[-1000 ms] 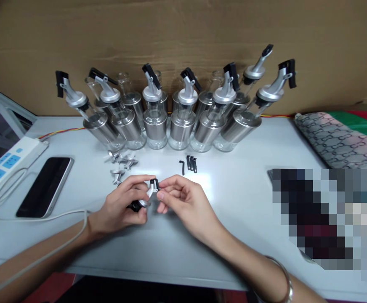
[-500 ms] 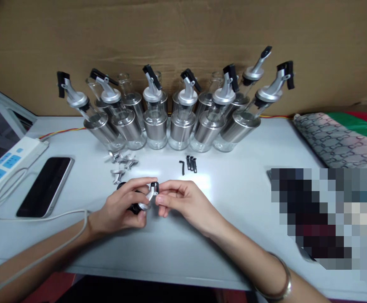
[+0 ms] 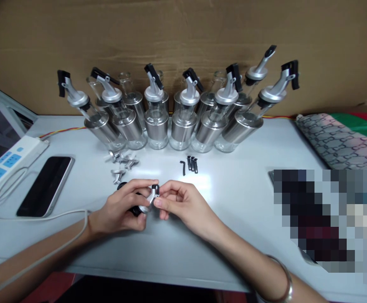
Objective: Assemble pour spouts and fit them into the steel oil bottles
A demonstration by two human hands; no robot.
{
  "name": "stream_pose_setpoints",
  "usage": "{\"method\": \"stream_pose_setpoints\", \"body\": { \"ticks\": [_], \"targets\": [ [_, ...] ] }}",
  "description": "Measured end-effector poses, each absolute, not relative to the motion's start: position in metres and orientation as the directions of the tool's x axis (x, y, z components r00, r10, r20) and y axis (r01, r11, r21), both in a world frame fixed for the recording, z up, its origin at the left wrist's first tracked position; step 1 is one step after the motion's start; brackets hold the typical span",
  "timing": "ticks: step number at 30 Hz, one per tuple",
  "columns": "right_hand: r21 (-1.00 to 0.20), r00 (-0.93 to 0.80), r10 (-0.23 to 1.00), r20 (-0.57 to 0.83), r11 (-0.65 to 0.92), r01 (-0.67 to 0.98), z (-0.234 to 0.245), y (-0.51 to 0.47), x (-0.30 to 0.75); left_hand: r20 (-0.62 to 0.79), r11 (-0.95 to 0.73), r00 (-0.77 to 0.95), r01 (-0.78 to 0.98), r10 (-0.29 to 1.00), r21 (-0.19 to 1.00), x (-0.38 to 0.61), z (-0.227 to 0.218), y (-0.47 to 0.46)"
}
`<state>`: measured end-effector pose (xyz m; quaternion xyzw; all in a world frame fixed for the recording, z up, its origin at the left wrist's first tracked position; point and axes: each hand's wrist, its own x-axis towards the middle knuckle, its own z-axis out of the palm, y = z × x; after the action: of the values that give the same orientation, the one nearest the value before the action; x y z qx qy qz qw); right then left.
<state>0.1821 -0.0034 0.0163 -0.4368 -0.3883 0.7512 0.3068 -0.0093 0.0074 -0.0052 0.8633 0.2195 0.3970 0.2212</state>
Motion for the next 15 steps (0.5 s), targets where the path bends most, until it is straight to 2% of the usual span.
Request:
{"method": "stream_pose_setpoints", "body": {
  "ticks": [7, 15],
  "targets": [
    [-0.891, -0.497, 0.808, -0.315, -0.433, -0.139, 0.0186, -0.0021, 0.1829, 0.61, -0.827, 0.598, 0.173, 0.519, 0.535, -0.0103, -0.0089, 0.008],
    [-0.896, -0.494, 0.819, -0.293, -0.415, -0.157, 0.0171, -0.0022, 0.183, 0.608, -0.846, 0.63, 0.159, 0.484, 0.508, -0.0103, -0.0117, 0.008]
  ]
}}
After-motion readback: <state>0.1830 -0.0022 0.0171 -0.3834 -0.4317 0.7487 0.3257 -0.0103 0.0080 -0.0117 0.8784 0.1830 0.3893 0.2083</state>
